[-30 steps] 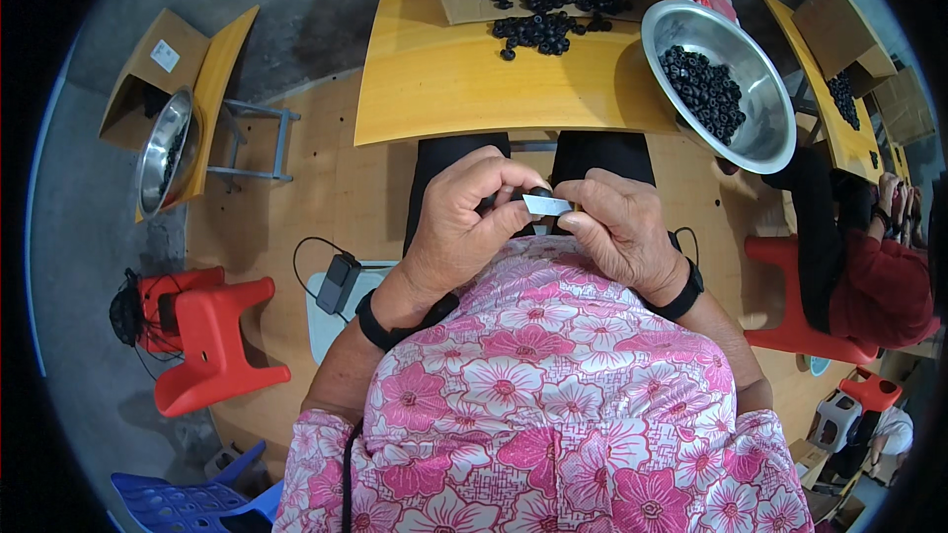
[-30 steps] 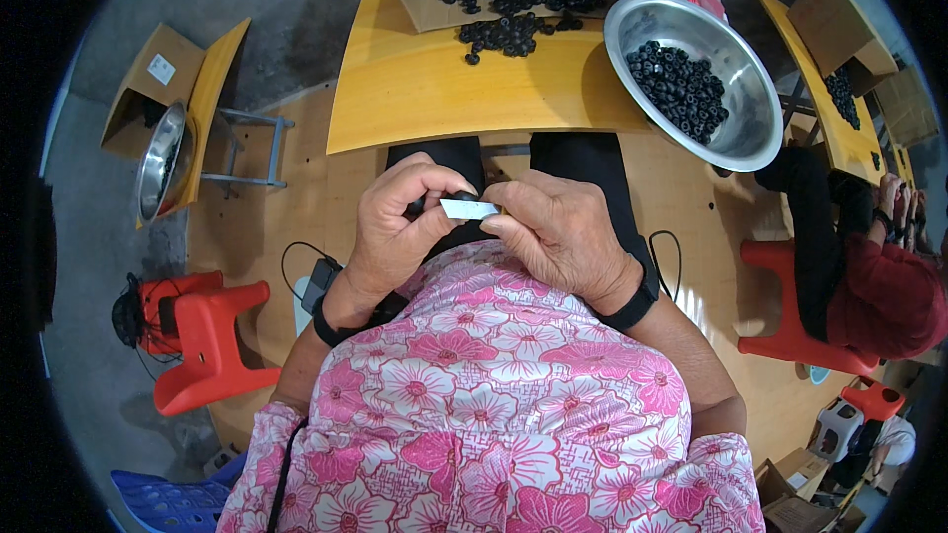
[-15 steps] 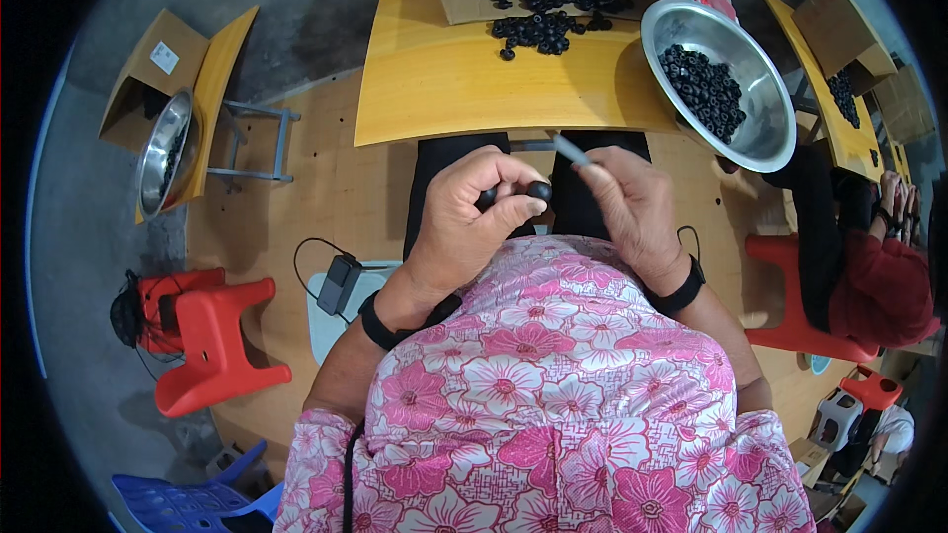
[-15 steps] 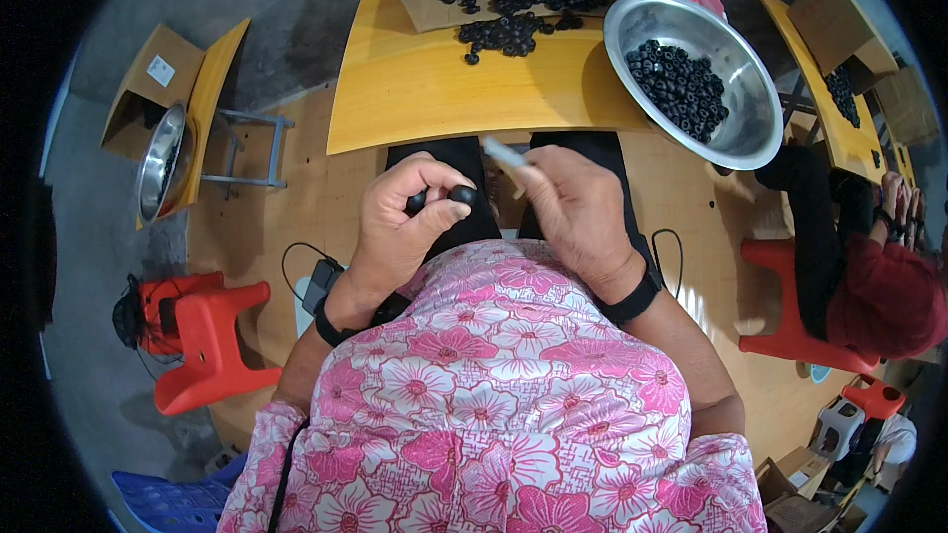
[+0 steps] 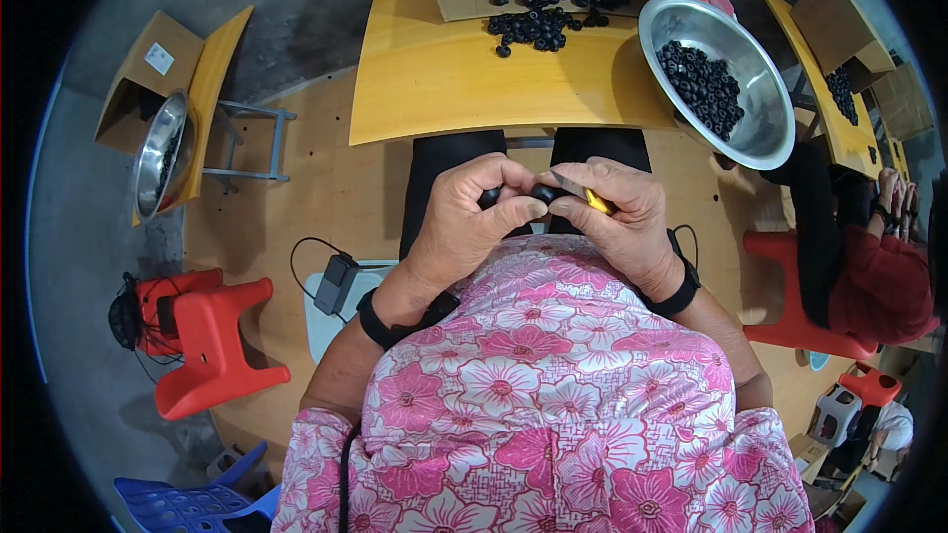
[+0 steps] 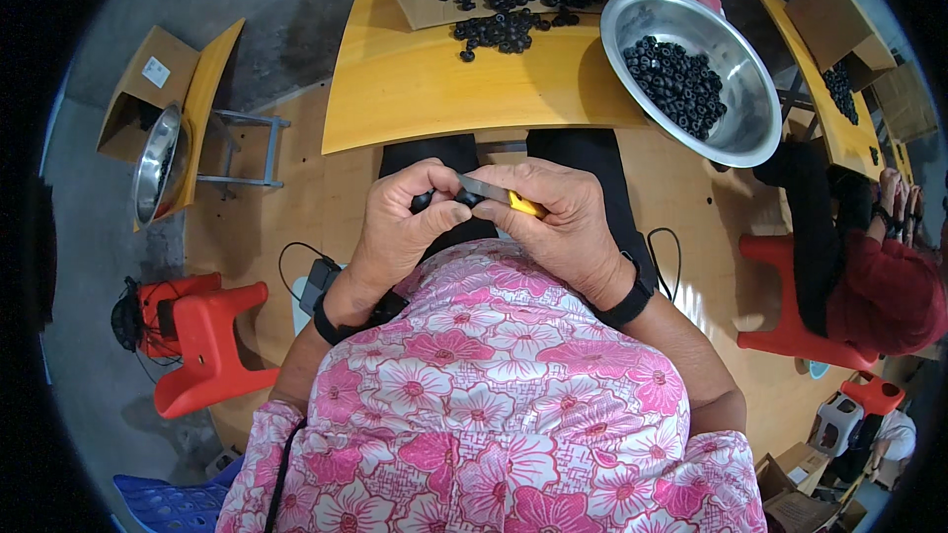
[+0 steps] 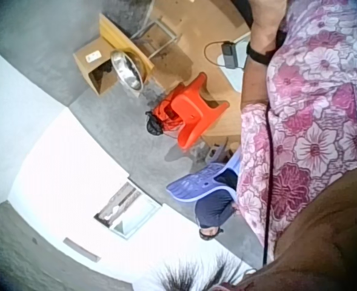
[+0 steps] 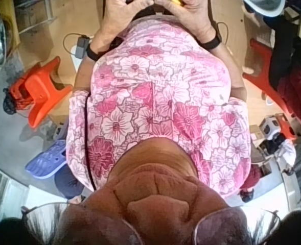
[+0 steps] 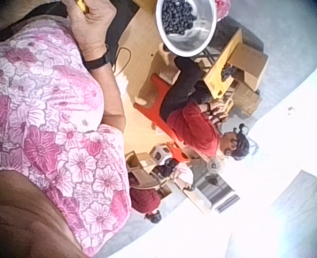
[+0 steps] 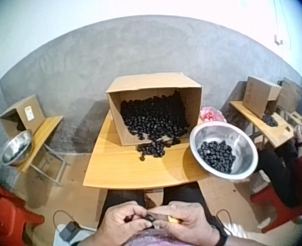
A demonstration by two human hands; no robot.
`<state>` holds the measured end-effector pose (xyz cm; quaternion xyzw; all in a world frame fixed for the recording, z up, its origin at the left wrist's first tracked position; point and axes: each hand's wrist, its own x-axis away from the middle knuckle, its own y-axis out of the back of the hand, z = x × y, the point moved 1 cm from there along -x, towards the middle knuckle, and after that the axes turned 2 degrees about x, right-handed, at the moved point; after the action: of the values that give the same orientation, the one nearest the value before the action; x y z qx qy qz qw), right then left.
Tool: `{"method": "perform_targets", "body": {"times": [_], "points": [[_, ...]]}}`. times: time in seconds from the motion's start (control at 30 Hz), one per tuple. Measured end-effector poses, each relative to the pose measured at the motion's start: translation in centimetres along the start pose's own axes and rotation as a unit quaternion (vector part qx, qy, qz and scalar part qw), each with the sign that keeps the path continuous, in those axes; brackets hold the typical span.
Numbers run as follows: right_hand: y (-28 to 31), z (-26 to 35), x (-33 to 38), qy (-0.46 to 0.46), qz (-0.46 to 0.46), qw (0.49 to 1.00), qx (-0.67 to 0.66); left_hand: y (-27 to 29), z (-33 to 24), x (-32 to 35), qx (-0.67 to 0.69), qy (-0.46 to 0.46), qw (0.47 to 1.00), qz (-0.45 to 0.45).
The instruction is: Inspecting and sorting small black rubber parts using a small hand tool on a production table.
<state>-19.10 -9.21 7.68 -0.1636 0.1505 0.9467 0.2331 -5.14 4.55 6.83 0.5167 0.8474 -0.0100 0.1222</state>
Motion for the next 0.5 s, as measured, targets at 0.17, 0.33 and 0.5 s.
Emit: {"method": "perform_targets", "body": {"times": [0.17,0.33,0.5], "points": [[0.03,0.33,-0.1,0.006,0.001,0.999,0.054,-0.04,0.29,-0.04,0.031,0.023,0.999,0.007],[0.03,0.39,-0.11,0.064,-0.02,0.991,0.117,0.02,0.43,-0.16,0.051,0.039,0.998,0.015],[0.04,0.29,-0.01,0.078,-0.037,0.987,0.133,-0.15,0.43,-0.14,0.058,0.043,0.997,0.004]]}}
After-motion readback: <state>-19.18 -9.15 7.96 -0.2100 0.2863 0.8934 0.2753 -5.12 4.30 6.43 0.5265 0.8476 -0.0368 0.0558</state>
